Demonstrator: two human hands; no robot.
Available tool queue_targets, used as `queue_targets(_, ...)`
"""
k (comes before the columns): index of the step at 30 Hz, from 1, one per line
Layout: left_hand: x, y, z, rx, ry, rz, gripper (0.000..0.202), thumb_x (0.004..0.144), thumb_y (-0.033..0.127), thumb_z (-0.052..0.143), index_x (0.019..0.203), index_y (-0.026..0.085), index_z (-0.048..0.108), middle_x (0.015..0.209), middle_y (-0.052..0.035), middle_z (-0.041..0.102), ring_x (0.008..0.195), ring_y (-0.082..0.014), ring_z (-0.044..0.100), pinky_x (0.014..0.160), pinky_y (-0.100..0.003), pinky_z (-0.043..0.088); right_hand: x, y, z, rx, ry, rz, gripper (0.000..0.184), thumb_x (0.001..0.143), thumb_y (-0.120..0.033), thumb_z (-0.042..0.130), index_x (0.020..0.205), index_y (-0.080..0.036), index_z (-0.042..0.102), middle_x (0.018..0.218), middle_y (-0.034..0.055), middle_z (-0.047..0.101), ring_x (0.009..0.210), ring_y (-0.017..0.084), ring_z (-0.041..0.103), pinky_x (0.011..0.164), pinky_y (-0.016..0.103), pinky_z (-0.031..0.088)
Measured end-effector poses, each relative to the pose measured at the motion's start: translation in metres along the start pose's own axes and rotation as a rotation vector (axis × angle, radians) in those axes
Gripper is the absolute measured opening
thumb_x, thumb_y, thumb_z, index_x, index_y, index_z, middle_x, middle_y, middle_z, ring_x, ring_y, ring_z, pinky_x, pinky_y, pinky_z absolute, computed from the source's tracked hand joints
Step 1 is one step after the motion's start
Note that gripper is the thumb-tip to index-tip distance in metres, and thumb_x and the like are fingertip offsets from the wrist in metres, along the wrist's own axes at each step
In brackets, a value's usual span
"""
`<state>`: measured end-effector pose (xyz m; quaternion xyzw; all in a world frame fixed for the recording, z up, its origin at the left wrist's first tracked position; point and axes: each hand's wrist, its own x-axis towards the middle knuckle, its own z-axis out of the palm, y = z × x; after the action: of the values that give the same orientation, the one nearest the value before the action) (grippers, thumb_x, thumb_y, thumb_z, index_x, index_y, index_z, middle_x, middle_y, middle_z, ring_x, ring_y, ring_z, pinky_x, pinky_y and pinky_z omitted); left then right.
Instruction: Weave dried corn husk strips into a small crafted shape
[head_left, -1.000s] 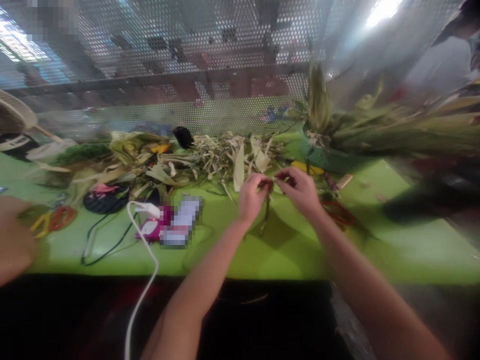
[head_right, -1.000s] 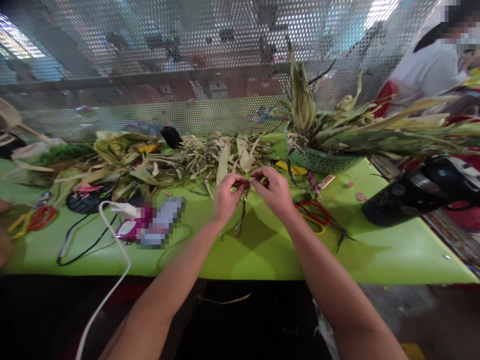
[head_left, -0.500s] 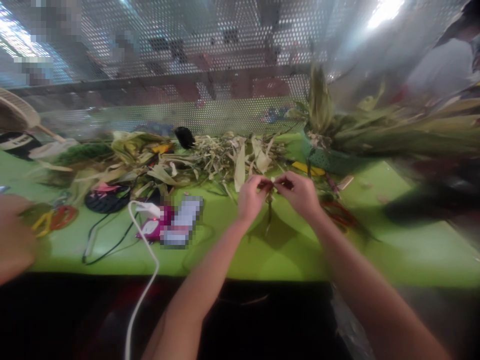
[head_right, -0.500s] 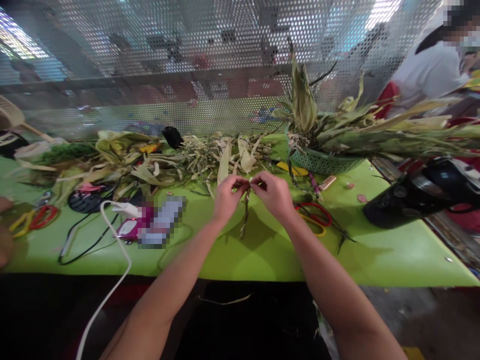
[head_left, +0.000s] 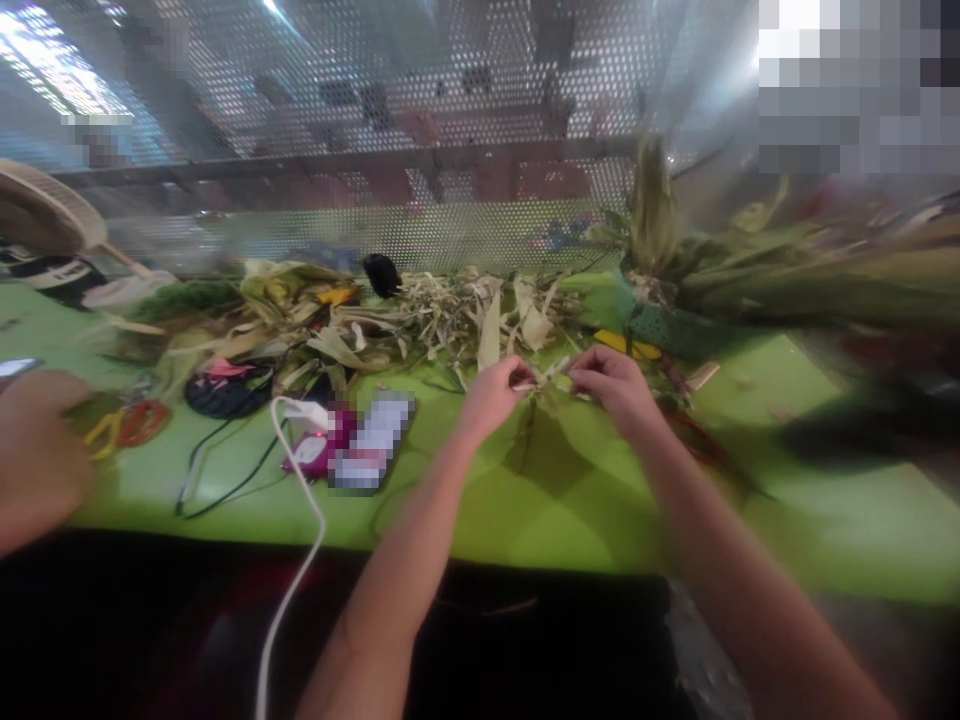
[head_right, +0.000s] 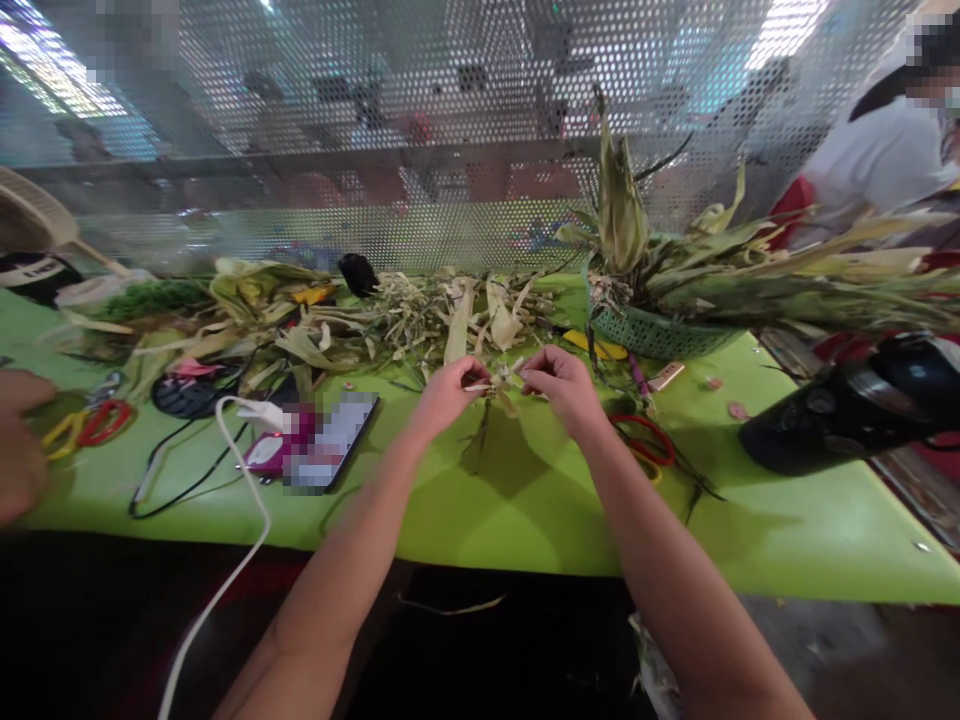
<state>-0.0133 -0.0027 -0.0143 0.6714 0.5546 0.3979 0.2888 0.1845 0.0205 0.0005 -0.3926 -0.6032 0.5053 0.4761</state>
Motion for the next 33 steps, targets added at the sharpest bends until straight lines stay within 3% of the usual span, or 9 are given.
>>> queue_targets(3, 0.001, -0.001, 0.004, -0.219, -0.072, -0.033, 0.013, 0.081, 0.029, 0.064, 0.082, 0.018, 0.06, 0.082, -0.002, 0.066, 0.077, -0.0149, 0.06, 0.074, -0.029, 0.044, -0.002, 0.0, 0.005, 0.295, -0.037, 0.039, 0.015, 0.068, -0.021, 0.071, 0.066, -0.019, 0.056, 0.086, 0.002, 0.07, 0.055, 0.009, 0.057, 0.056, 0.024, 0.045)
queue_targets(6, 0.0, 0.002, 0.007, -0.522, -0.099, -0.102, 0.019, 0.079, 0.034, 0.066, 0.078, 0.017, 0.057, 0.075, 0.0001, 0.06, 0.073, -0.0124, 0.058, 0.074, -0.027, 0.044, -0.003, 0.003, 0.007, 0.465, -0.064, 0.09, 0.016, 0.07, -0.022, 0.07, 0.069, -0.02, 0.054, 0.085, 0.001, 0.071, 0.06, 0.01, 0.062, 0.058, 0.024, 0.049)
queue_targets(9, -0.001, 0.006, 0.011, -0.845, -0.077, -0.109, 0.018, 0.076, 0.027, 0.066, 0.071, 0.016, 0.052, 0.079, 0.0008, 0.059, 0.066, -0.0072, 0.052, 0.067, -0.023, 0.041, -0.002, 0.005, 0.008, 0.493, -0.069, 0.114, 0.018, 0.071, -0.025, 0.071, 0.072, -0.021, 0.053, 0.079, -0.0005, 0.069, 0.067, 0.013, 0.066, 0.065, 0.026, 0.053)
queue_targets(12, -0.001, 0.008, 0.015, -1.026, -0.087, -0.089, 0.02, 0.075, 0.025, 0.067, 0.072, 0.017, 0.049, 0.09, -0.0007, 0.062, 0.063, -0.0049, 0.048, 0.063, -0.022, 0.039, -0.002, 0.005, 0.008, 0.447, -0.072, 0.109, 0.017, 0.072, -0.026, 0.069, 0.073, -0.021, 0.052, 0.077, -0.0009, 0.067, 0.068, 0.013, 0.067, 0.071, 0.029, 0.054)
queue_targets(18, 0.002, 0.011, 0.021, -0.936, -0.023, -0.105, 0.021, 0.077, 0.031, 0.067, 0.073, 0.017, 0.051, 0.078, -0.002, 0.059, 0.063, -0.0077, 0.049, 0.062, -0.025, 0.042, -0.003, 0.003, 0.01, 0.286, -0.081, 0.066, 0.021, 0.073, -0.032, 0.07, 0.076, -0.02, 0.053, 0.074, 0.0013, 0.065, 0.064, 0.015, 0.063, 0.07, 0.033, 0.054)
queue_targets(24, 0.003, 0.013, 0.02, -0.904, 0.035, -0.094, 0.02, 0.076, 0.029, 0.068, 0.074, 0.017, 0.052, 0.077, -0.0016, 0.059, 0.062, -0.0069, 0.048, 0.062, -0.023, 0.042, -0.001, 0.005, 0.006, 0.236, -0.082, 0.027, 0.022, 0.076, -0.033, 0.069, 0.076, -0.02, 0.051, 0.072, 0.0003, 0.062, 0.058, 0.012, 0.058, 0.063, 0.029, 0.051)
queue_targets(27, 0.0, 0.013, 0.016, -0.926, 0.0, -0.094, 0.019, 0.078, 0.031, 0.068, 0.077, 0.017, 0.054, 0.081, -0.0013, 0.061, 0.067, -0.0078, 0.053, 0.068, -0.023, 0.046, -0.001, 0.005, 0.004, 0.215, -0.079, -0.005, 0.024, 0.075, -0.031, 0.071, 0.09, -0.02, 0.056, 0.09, 0.0021, 0.066, 0.062, 0.01, 0.058, 0.063, 0.027, 0.051)
queue_targets(30, 0.0, 0.012, 0.013, -0.993, -0.018, -0.081, 0.019, 0.079, 0.032, 0.068, 0.077, 0.017, 0.055, 0.082, -0.0014, 0.062, 0.071, -0.0085, 0.056, 0.071, -0.024, 0.048, 0.0, 0.003, 0.005, 0.142, -0.145, -0.015, 0.044, 0.07, -0.026, 0.073, 0.112, -0.022, 0.06, 0.118, 0.0049, 0.063, 0.067, 0.009, 0.057, 0.064, 0.026, 0.051)
queue_targets(33, 0.0, 0.009, 0.013, -1.002, -0.027, -0.089, 0.021, 0.079, 0.034, 0.069, 0.076, 0.018, 0.054, 0.083, -0.0017, 0.063, 0.071, -0.0089, 0.057, 0.073, -0.025, 0.049, 0.0, 0.001, 0.008, 0.078, -0.215, 0.035, 0.038, 0.069, -0.028, 0.074, 0.106, -0.02, 0.065, 0.108, 0.0052, 0.067, 0.068, 0.01, 0.057, 0.06, 0.025, 0.049)
